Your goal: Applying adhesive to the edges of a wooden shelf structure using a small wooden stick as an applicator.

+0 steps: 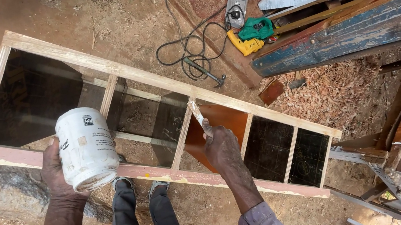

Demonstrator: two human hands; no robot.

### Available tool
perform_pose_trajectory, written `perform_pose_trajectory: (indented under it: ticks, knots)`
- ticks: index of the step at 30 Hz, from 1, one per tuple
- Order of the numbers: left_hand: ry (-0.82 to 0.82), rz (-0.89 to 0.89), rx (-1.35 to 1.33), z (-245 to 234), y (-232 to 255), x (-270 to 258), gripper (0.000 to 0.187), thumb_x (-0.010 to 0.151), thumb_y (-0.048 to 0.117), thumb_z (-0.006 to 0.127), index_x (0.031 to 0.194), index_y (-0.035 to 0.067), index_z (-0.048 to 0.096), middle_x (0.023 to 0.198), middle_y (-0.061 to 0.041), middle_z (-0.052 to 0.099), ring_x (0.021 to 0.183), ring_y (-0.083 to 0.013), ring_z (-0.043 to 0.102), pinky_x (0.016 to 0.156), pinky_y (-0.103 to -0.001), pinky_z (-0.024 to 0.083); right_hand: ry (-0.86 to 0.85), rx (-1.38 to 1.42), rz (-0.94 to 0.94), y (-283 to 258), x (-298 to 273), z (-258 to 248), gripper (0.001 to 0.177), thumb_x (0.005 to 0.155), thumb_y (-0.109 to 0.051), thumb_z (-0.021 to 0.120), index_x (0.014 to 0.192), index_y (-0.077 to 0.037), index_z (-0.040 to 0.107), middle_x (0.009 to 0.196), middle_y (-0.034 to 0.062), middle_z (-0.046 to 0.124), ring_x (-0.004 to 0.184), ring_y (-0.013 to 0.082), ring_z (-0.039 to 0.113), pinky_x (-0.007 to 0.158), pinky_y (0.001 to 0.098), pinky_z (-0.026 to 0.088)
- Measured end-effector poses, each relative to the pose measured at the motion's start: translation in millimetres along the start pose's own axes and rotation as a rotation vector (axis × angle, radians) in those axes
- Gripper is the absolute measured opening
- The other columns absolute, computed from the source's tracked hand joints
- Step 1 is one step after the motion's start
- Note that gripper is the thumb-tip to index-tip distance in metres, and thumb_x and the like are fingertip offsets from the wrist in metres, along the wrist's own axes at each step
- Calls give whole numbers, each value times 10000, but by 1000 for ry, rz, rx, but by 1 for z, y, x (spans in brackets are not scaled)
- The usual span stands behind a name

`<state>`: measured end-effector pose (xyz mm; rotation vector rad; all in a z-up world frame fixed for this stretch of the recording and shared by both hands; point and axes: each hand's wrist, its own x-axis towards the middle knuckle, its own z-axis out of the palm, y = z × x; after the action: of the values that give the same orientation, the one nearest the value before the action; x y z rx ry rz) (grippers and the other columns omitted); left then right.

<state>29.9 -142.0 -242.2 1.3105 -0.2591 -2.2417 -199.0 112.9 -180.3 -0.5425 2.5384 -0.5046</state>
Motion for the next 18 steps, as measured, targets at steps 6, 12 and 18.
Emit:
perform_pose_trajectory:
  ticks: [6,12,18]
  knots:
    - [7,-2,-64,-2,0,4,277,818,396,802,1033,243,716,1088,31,744,1018,-233,696,842,-475,566,-79,3,6,-11,-28,-4,471,910,62,529,1371,3,603,1083,189,775,765,318,776,604,425,644]
    - [-14,-23,-61,-6,0,8,275,817,401,805,1023,236,726,1054,36,747,985,-230,693,801,-443,558,-208,29,195,-21,-51,-19,504,933,79,541,1413,-69,587,1217,148,753,376,106,528,297,246,427]
    - [22,-68,-80,-6,2,6,278,788,380,809,1014,240,728,1066,36,755,989,-234,697,827,-459,560,18,36,165,-11,-11,-22,514,932,17,563,1411,-159,617,1182,116,769,658,168,745,519,338,621]
